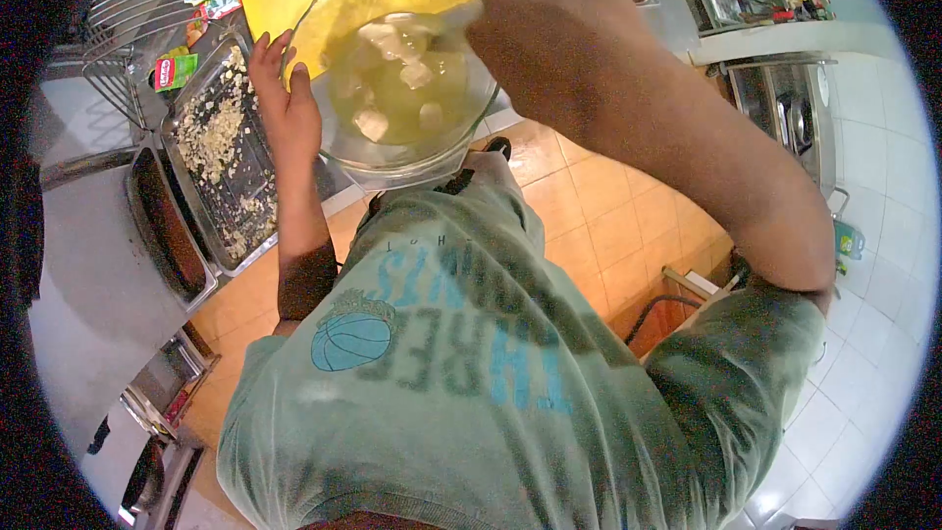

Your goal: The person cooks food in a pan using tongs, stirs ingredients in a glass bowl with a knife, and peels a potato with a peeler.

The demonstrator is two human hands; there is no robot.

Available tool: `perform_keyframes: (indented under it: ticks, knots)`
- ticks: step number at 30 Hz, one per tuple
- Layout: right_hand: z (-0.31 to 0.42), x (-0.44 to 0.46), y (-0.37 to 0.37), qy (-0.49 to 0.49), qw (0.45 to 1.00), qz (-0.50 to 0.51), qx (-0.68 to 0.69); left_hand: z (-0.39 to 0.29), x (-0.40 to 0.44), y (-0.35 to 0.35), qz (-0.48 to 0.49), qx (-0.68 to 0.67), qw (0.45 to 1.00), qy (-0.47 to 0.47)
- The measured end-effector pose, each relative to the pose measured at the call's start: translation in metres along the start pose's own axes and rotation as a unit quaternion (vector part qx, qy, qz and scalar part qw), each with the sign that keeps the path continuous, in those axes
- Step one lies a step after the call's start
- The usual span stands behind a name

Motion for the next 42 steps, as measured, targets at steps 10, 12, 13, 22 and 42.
perform_keyframes:
  ticks: [10, 12, 13, 22, 42]
  knots:
    - [0.012, -0.017, 0.000, -0.020, 0.991, 0.122, 0.045, 0.001, 0.001, 0.000, 0.003, 0.000, 1.000, 0.000]
    - [-0.002, -0.020, -0.006, 0.004, 0.999, 0.037, 0.038, 0.000, 0.002, -0.001, 0.002, -0.001, 1.000, -0.001]
    - [-0.004, -0.015, -0.006, 0.005, 0.999, 0.014, 0.033, 0.000, 0.002, 0.000, 0.003, 0.001, 1.000, 0.002]
    - [0.015, -0.006, -0.007, -0.042, 0.995, 0.032, 0.079, 0.001, 0.002, 0.000, 0.007, 0.004, 1.000, 0.006]
    - [-0.015, -0.062, -0.011, 0.080, 0.986, 0.119, 0.081, 0.028, -0.005, -0.013, -0.081, -0.257, 0.957, -0.105]
Point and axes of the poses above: each hand's wrist, its own x-axis towards the middle knuckle, its own y-axis out of the palm, z = x × y, the point moved 10 cm from there along x, towards the middle knuckle, and after that the axes turned 14 degrees about -x, right-handed, at the moved point
